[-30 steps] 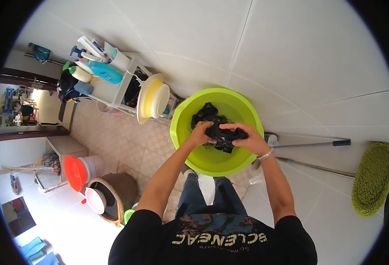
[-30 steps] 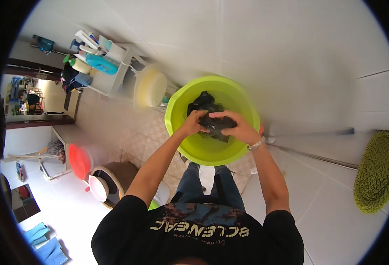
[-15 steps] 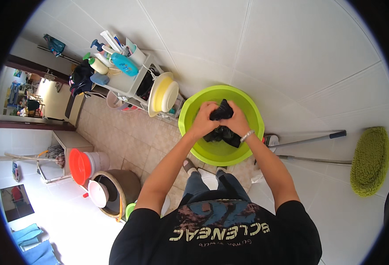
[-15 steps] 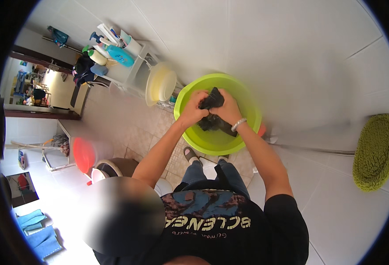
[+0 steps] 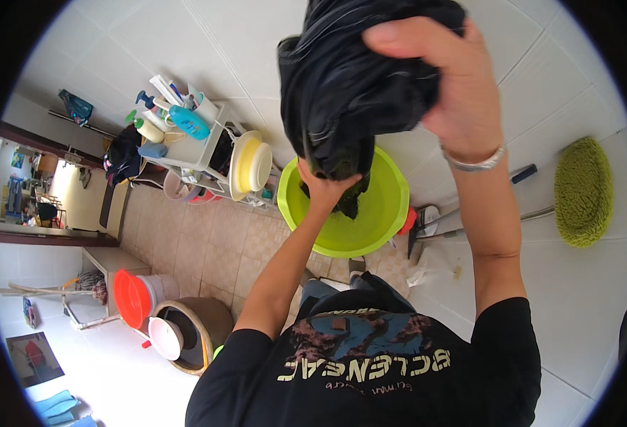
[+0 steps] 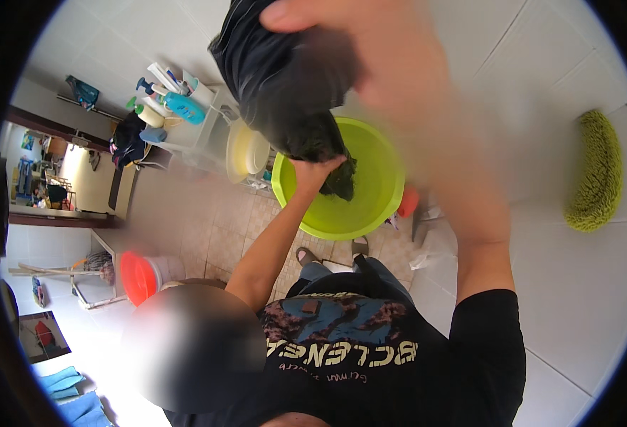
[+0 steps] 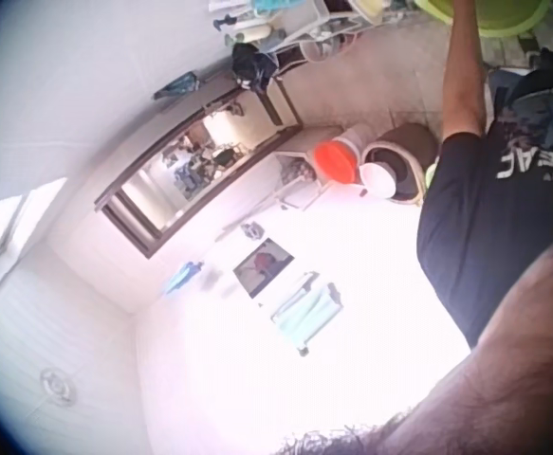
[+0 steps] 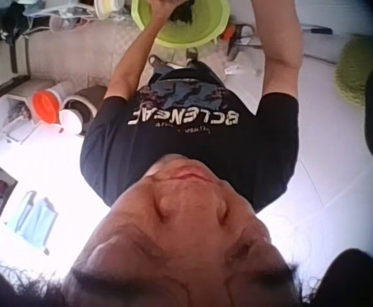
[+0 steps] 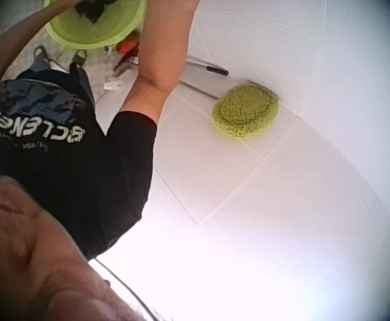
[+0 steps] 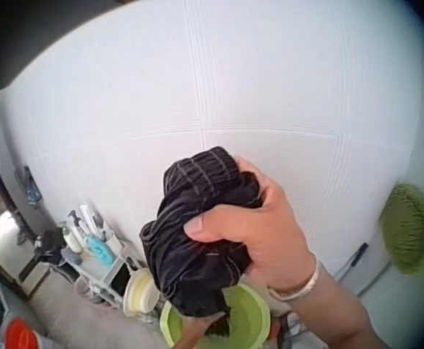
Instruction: The person hand-washes clothes in a green basin, repeatedly submerging, scrubbing, and wringing items including a pink cloth, a yellow cloth, and dark garments. The person transfers some items to a second basin and continues washing.
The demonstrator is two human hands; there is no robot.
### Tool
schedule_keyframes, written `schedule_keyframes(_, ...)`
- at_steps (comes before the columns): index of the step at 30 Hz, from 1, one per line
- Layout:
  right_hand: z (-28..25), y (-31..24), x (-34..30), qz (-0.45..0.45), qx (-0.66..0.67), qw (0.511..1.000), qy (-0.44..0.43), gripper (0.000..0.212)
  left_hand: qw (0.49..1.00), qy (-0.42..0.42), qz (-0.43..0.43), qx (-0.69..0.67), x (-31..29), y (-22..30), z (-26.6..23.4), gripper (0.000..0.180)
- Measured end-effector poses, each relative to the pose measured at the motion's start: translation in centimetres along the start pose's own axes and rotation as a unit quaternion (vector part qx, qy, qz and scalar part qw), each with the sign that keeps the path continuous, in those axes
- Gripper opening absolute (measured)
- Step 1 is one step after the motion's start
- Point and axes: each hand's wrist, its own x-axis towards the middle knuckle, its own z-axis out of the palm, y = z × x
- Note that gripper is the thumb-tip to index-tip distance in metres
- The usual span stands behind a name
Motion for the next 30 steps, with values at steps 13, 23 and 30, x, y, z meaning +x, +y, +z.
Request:
schedule_keyframes(13,-21.5,21.9,-18.0,0.347,-0.377,0.856,0.069,0.082,0.808,-0.038,-0.283,-0.515,7.6,1.1,-4.4,0.032)
schedule_keyframes(23,-11.8,27.4,-16.2,0.198,-0.173,0.964,0.028,0.11,0.981,-0.187,-0.037,-0.023,2.6,5.2,-1.5,0.028)
schedule_keyframes(30,-17.1,36.3,-23.2,0.291,-0.701,0.622,-0.195,0.045,0.875,-0.342,0.077,0.334,-5.2,-4.4,-1.0,0.076)
